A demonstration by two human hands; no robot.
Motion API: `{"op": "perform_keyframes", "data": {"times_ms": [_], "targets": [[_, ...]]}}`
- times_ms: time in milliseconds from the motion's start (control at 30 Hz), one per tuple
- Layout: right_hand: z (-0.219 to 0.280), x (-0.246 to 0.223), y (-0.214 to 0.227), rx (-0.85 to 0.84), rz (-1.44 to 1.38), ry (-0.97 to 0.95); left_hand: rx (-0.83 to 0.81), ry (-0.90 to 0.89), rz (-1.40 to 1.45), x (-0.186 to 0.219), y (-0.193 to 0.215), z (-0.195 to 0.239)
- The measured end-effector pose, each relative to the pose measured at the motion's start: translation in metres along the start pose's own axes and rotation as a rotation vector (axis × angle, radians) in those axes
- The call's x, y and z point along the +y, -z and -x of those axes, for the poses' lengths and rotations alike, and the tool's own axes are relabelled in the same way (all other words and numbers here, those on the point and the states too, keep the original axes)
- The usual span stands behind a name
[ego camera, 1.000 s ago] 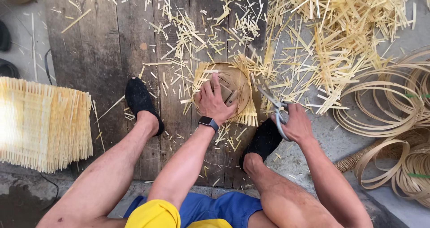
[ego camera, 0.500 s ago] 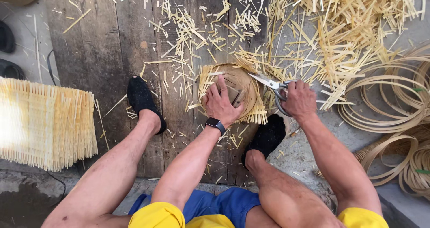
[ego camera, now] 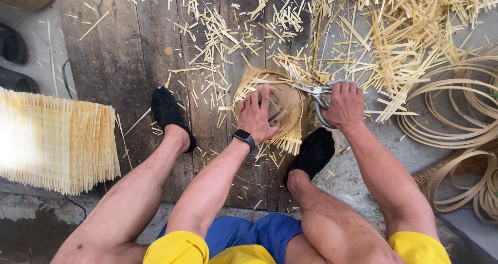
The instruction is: The person sits on the floor and repeatedly places a circular wooden template on square woven bamboo mats. Using shears, they trim the excess bamboo strips around the template to create circular mats. The trimmed pieces are discarded, and the process is repeated for multiple mats.
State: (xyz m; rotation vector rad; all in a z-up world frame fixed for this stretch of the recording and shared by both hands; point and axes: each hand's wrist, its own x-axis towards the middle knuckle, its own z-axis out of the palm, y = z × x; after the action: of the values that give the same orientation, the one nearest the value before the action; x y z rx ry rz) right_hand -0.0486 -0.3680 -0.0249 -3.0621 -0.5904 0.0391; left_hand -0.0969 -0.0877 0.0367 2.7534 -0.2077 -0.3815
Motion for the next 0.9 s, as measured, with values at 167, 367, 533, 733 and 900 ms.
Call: {"op": "perform_keyframes", "data": {"times_ms": [167,367,533,733,900], "targets": [[-0.004,0.011,-0.004,-0.141,-0.022,0.023,-0.076,-0.135,0.030,-0.009,0.012,-0.002],[0.004,0.017,-0.001,-0.081,-0.017,0.058,-0.128,-0.199,0.027,-0.011,0.015,-0.006],[-0.004,-0.005,-0.025,-0.020,0.042,0.013,-0.171,-0.273,-0.080,-0.013,0.022,-0.005],[0.009,0.026,-0.013,-0.154,-0.117,-0.011,0.196,0.259,0.141,0.022,-0.005,0.020],[0.004,0.004,0.000,0.145,-0.072,0.059,0.121,0.094,0.124,0.024,-0.021,0.024]]}}
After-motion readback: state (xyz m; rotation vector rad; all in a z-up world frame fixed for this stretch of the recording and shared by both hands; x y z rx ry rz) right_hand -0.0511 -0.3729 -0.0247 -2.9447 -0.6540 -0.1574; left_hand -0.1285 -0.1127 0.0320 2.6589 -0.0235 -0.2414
